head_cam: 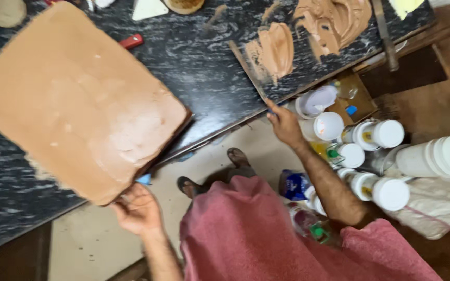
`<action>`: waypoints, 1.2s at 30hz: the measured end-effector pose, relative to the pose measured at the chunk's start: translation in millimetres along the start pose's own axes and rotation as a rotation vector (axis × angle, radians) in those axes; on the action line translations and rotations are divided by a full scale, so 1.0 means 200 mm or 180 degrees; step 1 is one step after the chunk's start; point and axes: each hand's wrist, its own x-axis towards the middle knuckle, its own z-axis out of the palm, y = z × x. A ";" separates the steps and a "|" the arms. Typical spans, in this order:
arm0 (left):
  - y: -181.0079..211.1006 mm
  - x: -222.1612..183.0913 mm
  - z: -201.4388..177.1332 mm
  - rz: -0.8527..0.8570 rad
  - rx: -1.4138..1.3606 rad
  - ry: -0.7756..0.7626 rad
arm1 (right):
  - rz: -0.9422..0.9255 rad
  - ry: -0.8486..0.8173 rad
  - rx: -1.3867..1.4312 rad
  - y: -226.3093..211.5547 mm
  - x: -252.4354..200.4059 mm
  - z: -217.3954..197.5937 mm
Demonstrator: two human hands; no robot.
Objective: The person frosts a rectangular chocolate cake by applying and spreading chocolate frosting over the top and sides with a spatula and finishing with a textured scraper tool.
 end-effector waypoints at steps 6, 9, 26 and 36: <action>-0.01 0.01 -0.02 0.0208 0.0260 0.0071 | 0.1704 -0.1058 0.2228 0.10 -0.09 0.07; 0.00 0.06 -0.14 0.0610 0.0431 0.0071 | 0.1804 -0.1923 0.2803 0.16 -0.14 -0.02; 0.14 0.07 -0.37 0.0547 0.0033 0.0582 | -0.1354 -0.0709 -0.0085 0.79 0.11 -0.80; -0.02 0.08 0.08 0.0165 0.0470 0.0126 | 0.0681 -0.1522 0.2768 0.11 -0.18 -0.59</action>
